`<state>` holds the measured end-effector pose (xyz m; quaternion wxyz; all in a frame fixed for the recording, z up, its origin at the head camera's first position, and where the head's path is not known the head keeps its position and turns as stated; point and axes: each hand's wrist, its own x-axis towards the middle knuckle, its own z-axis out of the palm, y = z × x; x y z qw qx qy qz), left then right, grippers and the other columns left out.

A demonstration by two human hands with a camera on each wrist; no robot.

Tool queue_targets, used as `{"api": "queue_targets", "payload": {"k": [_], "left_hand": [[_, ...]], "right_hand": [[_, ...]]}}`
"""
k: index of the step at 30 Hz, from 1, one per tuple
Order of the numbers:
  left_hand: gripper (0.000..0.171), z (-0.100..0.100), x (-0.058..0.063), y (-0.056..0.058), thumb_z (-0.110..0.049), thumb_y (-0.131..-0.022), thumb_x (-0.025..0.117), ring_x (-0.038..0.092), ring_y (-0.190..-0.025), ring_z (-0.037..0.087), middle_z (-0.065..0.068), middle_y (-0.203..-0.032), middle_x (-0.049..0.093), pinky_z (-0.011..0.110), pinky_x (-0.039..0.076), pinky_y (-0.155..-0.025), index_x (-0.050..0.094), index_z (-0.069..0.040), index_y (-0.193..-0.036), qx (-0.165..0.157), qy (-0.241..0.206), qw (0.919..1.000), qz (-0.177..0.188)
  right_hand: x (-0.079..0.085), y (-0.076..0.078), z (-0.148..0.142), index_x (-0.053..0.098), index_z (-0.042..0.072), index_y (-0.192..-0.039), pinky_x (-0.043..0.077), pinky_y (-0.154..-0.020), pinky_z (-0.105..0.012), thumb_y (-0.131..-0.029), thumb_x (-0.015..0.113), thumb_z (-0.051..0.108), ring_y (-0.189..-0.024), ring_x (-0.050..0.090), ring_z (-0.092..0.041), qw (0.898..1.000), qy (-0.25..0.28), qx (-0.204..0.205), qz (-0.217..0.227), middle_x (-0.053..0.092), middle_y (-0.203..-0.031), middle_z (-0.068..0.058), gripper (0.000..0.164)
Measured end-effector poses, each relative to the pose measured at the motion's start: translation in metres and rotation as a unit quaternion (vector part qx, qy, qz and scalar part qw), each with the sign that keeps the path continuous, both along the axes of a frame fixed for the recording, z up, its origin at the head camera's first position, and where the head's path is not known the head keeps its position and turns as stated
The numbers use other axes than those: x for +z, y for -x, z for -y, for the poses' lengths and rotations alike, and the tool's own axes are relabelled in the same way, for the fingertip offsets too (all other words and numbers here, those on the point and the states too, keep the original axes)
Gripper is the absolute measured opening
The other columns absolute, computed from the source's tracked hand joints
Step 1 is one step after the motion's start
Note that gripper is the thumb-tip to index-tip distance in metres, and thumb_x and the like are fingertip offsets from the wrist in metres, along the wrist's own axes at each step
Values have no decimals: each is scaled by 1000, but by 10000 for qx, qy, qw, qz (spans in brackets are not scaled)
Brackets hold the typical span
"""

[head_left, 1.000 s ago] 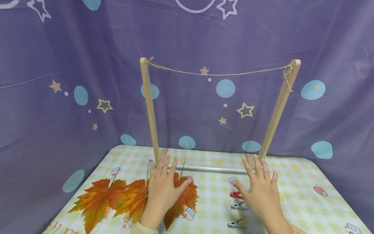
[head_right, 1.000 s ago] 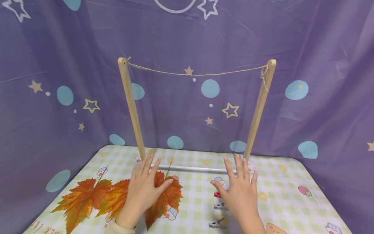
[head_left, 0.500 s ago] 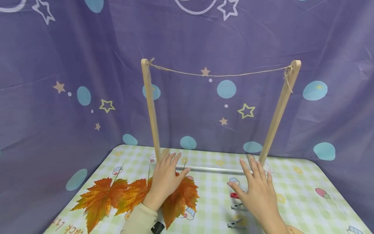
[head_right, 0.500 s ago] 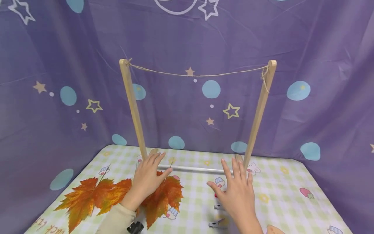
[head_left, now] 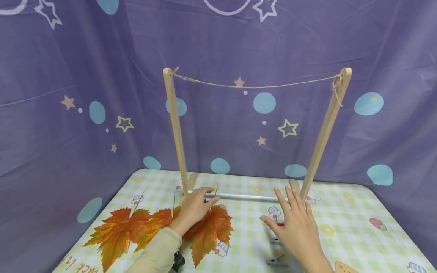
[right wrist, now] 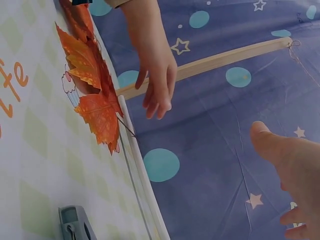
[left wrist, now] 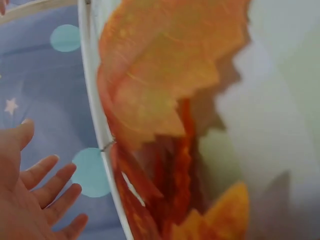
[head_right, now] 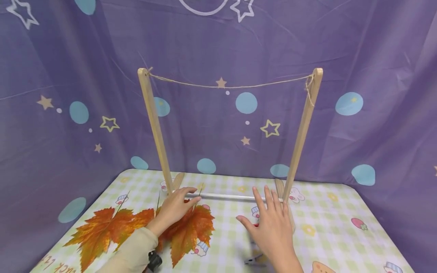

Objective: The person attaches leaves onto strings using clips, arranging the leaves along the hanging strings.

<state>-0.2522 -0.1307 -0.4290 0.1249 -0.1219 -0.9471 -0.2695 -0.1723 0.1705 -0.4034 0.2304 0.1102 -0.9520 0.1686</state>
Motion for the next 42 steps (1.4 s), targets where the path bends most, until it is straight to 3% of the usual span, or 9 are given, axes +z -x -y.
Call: {"api": "queue_targets", "payload": {"k": [3, 9, 14, 18, 22, 24, 31, 42], "left_hand": [[44, 2, -4, 5, -46, -95, 64, 68, -95, 21, 2, -116, 69, 43, 53, -81, 68, -13, -124, -59, -24, 10000, 44], [29, 7, -8, 14, -34, -96, 67, 61, -95, 22, 2, -106, 69, 42, 51, -80, 72, -12, -114, -304, -30, 9988, 383], [24, 7, -9, 18, -25, -95, 68, 64, -93, 23, 4, -102, 71, 41, 52, -79, 73, -10, -112, -454, -12, 9973, 579], [22, 6, -12, 21, -23, -94, 69, 65, -90, 23, 1, -95, 72, 41, 52, -80, 74, -10, -111, -285, -19, 9976, 629], [19, 4, -14, 23, -21, -93, 70, 67, -89, 23, -1, -91, 72, 46, 48, -92, 75, -9, -108, -130, -5, 9982, 591], [17, 3, -14, 23, -21, -94, 69, 67, -90, 24, 0, -93, 72, 46, 48, -92, 75, -10, -105, -28, 5, 9978, 659], [12, 5, -18, 24, -24, -92, 70, 67, -80, 21, 0, -93, 73, 40, 52, -73, 78, -16, -93, 264, -3, 9953, 930], [8, 8, -26, 28, -23, -88, 74, 66, -77, 18, -4, -85, 73, 39, 53, -72, 79, -19, -82, 158, -65, 9968, 786]], "right_hand": [[0, 0, -1, 33, 22, -156, 20, -110, -66, -87, 57, 71, -144, 25, -41, 10000, -24, 11, 49, 28, -159, -19, 89], [1, 0, -2, 35, 19, -155, 21, -111, -65, -88, 56, 70, -144, 28, -40, 9999, -10, 54, 123, 32, -157, -19, 87], [1, 1, -3, 36, 19, -155, 24, -109, -65, -89, 56, 69, -142, 32, -40, 9999, -8, 81, 64, 37, -154, -17, 85], [2, 1, -3, 37, 18, -155, 27, -108, -65, -90, 58, 66, -140, 34, -41, 9999, -45, 115, -13, 38, -154, -17, 84], [2, 2, -4, 38, 17, -154, 29, -107, -65, -90, 59, 65, -139, 36, -41, 9998, -71, 148, -81, 39, -153, -17, 83], [2, 2, -4, 38, 17, -154, 30, -106, -64, -90, 59, 64, -139, 37, -41, 9998, -66, 157, -100, 39, -153, -17, 83], [4, 1, -4, 38, 17, -154, 28, -108, -62, -90, 57, 66, -139, 36, -40, 10000, -2, 90, 28, 40, -153, -17, 83], [6, 1, -10, 34, 22, -156, 26, -108, -63, -91, 57, 66, -137, 38, -43, 9998, 158, 20, 87, 38, -154, -17, 81]]}}
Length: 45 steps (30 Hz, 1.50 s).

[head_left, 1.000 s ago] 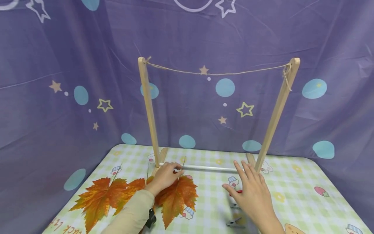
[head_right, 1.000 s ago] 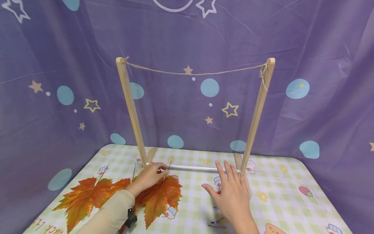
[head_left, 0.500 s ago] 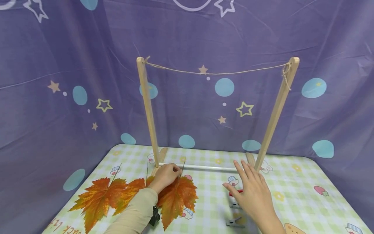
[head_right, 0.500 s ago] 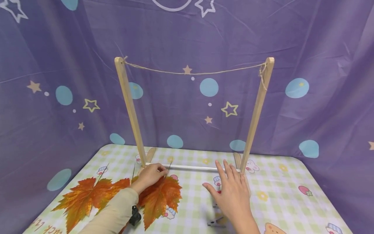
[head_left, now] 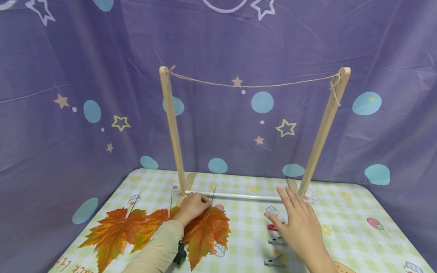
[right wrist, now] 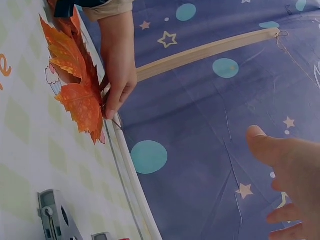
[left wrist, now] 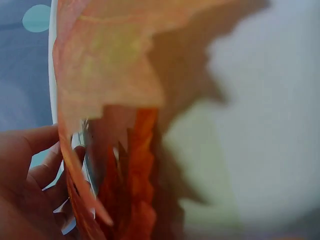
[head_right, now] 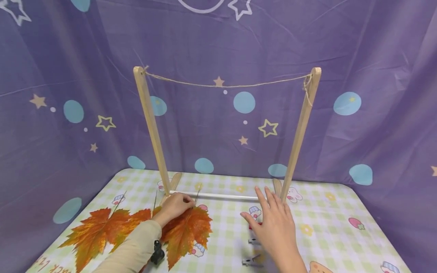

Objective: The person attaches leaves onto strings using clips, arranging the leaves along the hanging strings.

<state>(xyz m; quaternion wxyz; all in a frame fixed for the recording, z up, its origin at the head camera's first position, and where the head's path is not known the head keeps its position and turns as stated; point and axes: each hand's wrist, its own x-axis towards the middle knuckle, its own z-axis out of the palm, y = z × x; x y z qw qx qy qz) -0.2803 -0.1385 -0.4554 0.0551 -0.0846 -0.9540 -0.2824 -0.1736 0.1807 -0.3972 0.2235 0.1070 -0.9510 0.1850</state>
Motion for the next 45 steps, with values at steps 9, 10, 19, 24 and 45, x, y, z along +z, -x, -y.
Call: {"api": "queue_targets", "payload": {"k": [9, 10, 19, 24, 45], "left_hand": [[10, 4, 5, -4, -24, -91, 71, 66, -81, 19, -2, -89, 72, 40, 52, -75, 78, -17, -88, 0, -164, 9998, 63], [10, 3, 7, -5, -24, -91, 71, 66, -82, 19, -2, -90, 72, 40, 52, -75, 78, -17, -88, -2, -171, 9998, 49], [7, 0, 20, -12, -25, -93, 70, 66, -83, 16, -7, -89, 71, 38, 53, -75, 76, -22, -90, -62, -361, 9993, -114], [7, -1, 28, -15, -25, -94, 69, 64, -83, 15, -9, -87, 70, 38, 51, -74, 75, -24, -89, -90, -426, 9986, -305], [8, -1, 42, -29, -29, -94, 68, 62, -75, 9, -13, -86, 68, 38, 49, -73, 73, -23, -95, -105, -503, 9972, -544]], "right_hand": [[0, 1, 0, 40, 19, -153, 26, -109, -60, -91, 59, 62, -135, 39, -43, 9999, 123, 107, -10, 40, -153, -17, 78], [0, 2, 1, 40, 18, -152, 27, -109, -60, -91, 60, 62, -135, 40, -43, 9998, 131, 138, -46, 41, -152, -17, 78], [0, 4, 5, 46, 16, -148, 32, -106, -60, -88, 70, 53, -131, 45, -43, 9974, 247, 369, -560, 45, -149, -17, 75], [2, 7, 6, 48, 15, -147, 35, -104, -60, -84, 77, 45, -128, 48, -41, 9941, 390, 470, -898, 50, -145, -16, 75], [5, 2, 10, 58, 10, -136, 45, -92, -60, -75, 87, 28, -118, 56, -37, 9862, 812, 792, -1209, 58, -134, -11, 69]]}}
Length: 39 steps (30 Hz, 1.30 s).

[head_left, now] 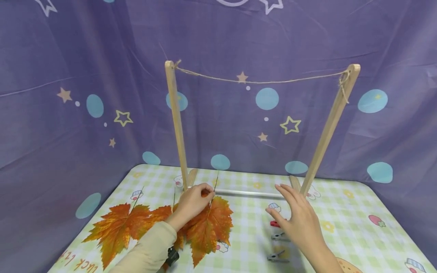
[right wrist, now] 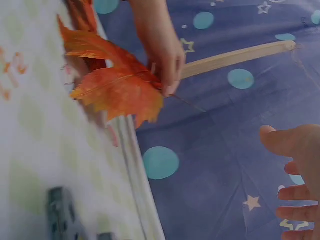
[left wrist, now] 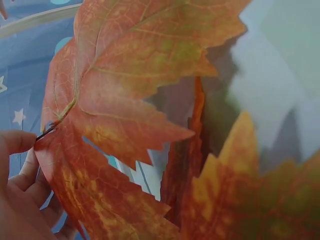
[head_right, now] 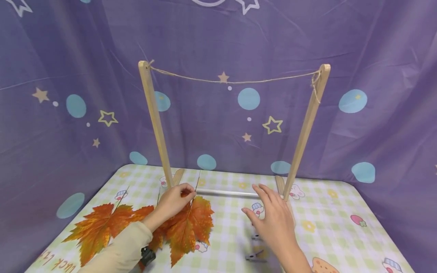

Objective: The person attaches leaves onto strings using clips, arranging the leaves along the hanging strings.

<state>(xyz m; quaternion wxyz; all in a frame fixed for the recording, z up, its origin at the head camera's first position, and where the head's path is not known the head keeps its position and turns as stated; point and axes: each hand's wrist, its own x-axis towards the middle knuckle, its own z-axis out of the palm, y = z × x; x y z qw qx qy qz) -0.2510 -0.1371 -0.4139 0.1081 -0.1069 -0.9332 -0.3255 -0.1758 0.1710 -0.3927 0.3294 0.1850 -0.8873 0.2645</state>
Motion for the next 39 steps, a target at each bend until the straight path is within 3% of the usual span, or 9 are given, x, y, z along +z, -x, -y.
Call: {"api": "queue_targets", "payload": {"k": [7, 10, 15, 21, 25, 30, 33, 39], "left_hand": [[10, 0, 3, -4, -32, -95, 68, 63, -79, 9, -15, -87, 68, 38, 50, -77, 73, -23, -95, -111, -60, 9999, -68], [10, 0, 6, -5, -33, -95, 68, 63, -79, 9, -16, -87, 67, 37, 50, -77, 72, -24, -95, -143, -55, 9998, -89], [10, 0, 9, -9, -32, -95, 68, 63, -79, 9, -16, -86, 67, 37, 50, -78, 72, -24, -94, -210, -73, 9997, -92], [9, 2, 12, -11, -33, -95, 68, 61, -78, 7, -16, -86, 67, 36, 49, -76, 72, -24, -93, -246, -79, 9996, -123], [6, 3, 15, -13, -30, -95, 68, 61, -78, 7, -17, -85, 66, 37, 49, -78, 72, -26, -92, -242, -144, 9996, -101], [4, 5, 17, -16, -27, -95, 69, 61, -77, 7, -17, -84, 66, 37, 49, -76, 72, -27, -92, -267, -192, 9994, -108], [4, 7, 19, -17, -27, -95, 69, 60, -75, 6, -18, -83, 66, 35, 48, -73, 72, -27, -92, -276, -171, 9994, -124], [4, 9, 25, -19, -28, -94, 70, 61, -75, 6, -20, -80, 65, 38, 48, -78, 71, -26, -90, -317, -99, 9989, -339]], "right_hand": [[-10, -5, -5, 63, 8, -128, 50, -88, -51, -71, 88, 26, -112, 60, -31, 9979, -503, 169, -370, 61, -127, -10, 64], [-15, -9, -7, 64, 10, -127, 52, -83, -48, -72, 88, 26, -108, 62, -27, 9975, -599, 232, -295, 62, -125, -5, 62], [-24, -18, -11, 65, 18, -127, 56, -75, -47, -76, 87, 25, -107, 64, -25, 9980, -299, 348, 434, 62, -124, 3, 56], [-34, -27, -18, 65, 26, -125, 53, -84, -51, -81, 83, 26, -111, 62, -24, 9866, 290, 700, 1443, 62, -122, 11, 47], [-43, -33, -23, 67, 31, -120, 54, -84, -43, -83, 80, 32, -106, 62, -13, 9825, 204, 780, 1680, 61, -118, 16, 39], [-56, -36, -32, 69, 25, -112, 54, -77, -34, -83, 81, 32, -95, 61, -8, 9814, 26, 890, 1700, 62, -111, 14, 32], [-63, -35, -38, 69, 19, -112, 53, -71, -30, -85, 79, 27, -89, 59, -8, 9740, 154, 1199, 1914, 63, -107, 9, 30], [-79, -35, -48, 69, 12, -113, 49, -65, -24, -87, 77, 29, -85, 56, -2, 9482, 459, 1680, 2656, 62, -106, 3, 32]]}}
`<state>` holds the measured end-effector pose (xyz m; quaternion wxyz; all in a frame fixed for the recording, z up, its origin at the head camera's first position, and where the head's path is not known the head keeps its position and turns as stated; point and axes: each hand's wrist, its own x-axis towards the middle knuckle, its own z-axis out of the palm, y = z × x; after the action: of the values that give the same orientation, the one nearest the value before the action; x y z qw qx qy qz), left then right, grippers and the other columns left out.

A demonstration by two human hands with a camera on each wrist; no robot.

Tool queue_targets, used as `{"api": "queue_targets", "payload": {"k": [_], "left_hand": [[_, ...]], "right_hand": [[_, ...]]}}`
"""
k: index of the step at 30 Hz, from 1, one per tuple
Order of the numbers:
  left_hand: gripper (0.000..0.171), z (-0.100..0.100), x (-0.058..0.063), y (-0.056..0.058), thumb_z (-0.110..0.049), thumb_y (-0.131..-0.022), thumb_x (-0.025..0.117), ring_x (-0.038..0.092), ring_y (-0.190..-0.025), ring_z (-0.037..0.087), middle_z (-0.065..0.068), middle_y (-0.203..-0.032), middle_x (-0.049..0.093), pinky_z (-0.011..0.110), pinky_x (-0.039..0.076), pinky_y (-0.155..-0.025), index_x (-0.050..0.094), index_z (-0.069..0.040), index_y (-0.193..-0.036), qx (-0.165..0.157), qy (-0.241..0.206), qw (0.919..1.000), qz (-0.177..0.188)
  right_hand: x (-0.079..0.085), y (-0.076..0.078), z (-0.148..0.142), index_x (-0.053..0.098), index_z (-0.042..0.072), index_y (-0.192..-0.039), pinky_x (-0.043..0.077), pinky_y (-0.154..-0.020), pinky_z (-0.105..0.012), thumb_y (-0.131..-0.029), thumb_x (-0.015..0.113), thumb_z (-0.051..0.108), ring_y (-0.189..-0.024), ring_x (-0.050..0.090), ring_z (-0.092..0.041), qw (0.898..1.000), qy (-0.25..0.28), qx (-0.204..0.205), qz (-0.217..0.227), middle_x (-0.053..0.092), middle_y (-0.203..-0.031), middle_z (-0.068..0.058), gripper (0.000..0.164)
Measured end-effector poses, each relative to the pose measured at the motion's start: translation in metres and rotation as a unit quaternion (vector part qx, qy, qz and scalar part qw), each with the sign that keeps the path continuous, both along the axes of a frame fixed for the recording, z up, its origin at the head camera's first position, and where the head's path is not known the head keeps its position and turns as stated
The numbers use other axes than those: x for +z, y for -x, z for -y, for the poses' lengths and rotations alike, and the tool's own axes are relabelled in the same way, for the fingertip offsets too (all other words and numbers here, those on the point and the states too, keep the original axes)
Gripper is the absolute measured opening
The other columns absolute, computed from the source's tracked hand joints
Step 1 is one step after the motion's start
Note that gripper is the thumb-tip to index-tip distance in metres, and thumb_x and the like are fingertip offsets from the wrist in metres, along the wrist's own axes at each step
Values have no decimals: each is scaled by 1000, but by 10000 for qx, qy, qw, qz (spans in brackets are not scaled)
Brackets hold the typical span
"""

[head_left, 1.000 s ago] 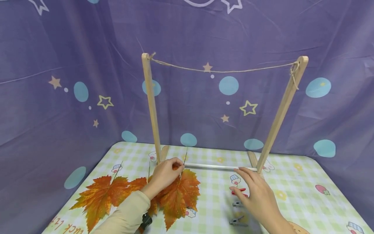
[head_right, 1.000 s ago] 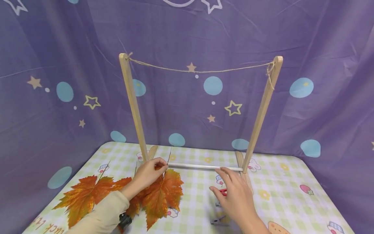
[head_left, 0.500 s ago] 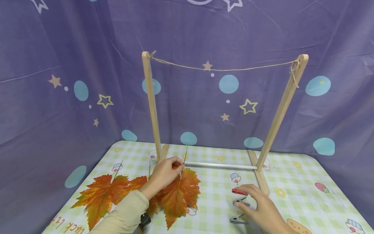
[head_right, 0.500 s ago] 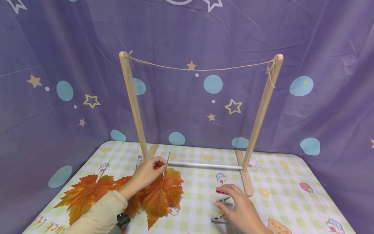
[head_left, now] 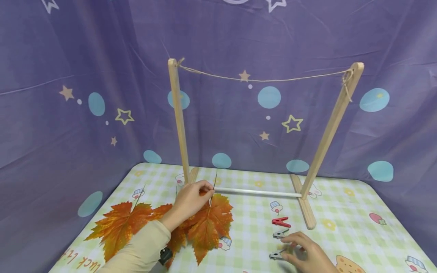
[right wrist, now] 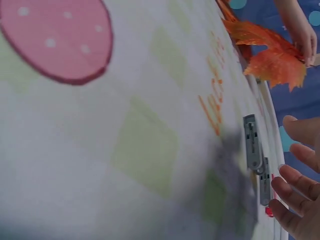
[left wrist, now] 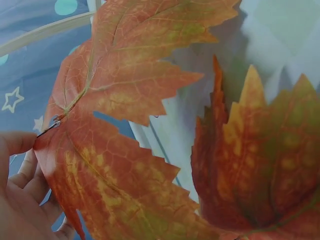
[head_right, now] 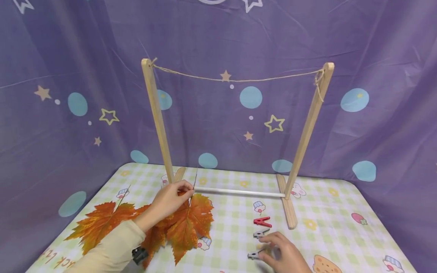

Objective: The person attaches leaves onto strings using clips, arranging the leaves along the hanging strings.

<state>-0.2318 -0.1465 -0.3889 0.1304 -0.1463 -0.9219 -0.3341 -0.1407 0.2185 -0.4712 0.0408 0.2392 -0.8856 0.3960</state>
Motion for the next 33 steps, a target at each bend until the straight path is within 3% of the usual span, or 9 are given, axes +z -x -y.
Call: {"api": "queue_targets", "payload": {"k": [8, 16, 20, 29, 33], "left_hand": [[7, 2, 8, -3, -28, -94, 70, 62, -78, 7, -20, -81, 65, 37, 48, -77, 72, -22, -91, -9, 19, 10000, -97], [6, 7, 15, -8, -29, -93, 71, 62, -77, 6, -20, -80, 65, 36, 49, -76, 70, -25, -89, 89, -63, 9998, -136], [5, 8, 20, -8, -30, -93, 72, 58, -73, 6, -20, -79, 64, 35, 47, -72, 71, -25, -92, 129, -102, 9996, -224], [4, 10, 39, -4, -28, -94, 70, 57, -73, 8, -16, -83, 66, 33, 47, -71, 71, -24, -95, 114, -281, 9962, -818], [5, 10, 52, -1, -28, -95, 69, 56, -70, 8, -13, -84, 67, 32, 46, -66, 71, -24, -96, 172, -43, 9936, -1111]], "right_hand": [[-14, 3, -4, 69, 10, -111, 48, -69, -23, -83, 81, 22, -83, 51, -2, 9986, -51, 458, -256, 59, -106, 7, 33], [-13, 7, -4, 68, 8, -114, 50, -76, -24, -83, 79, 25, -86, 50, 1, 9950, -337, 561, 750, 57, -108, 2, 37], [-11, 10, -4, 69, 10, -112, 49, -76, -24, -82, 81, 23, -86, 51, 1, 9927, -436, 530, 996, 55, -107, 2, 35], [-10, 15, -5, 69, 8, -110, 49, -76, -24, -83, 80, 15, -86, 52, -2, 9906, -571, 591, 1096, 53, -106, -2, 30], [-14, 16, -3, 70, 9, -108, 48, -75, -24, -84, 79, 15, -85, 50, -1, 9898, -505, 580, 1199, 53, -104, -1, 27]]}}
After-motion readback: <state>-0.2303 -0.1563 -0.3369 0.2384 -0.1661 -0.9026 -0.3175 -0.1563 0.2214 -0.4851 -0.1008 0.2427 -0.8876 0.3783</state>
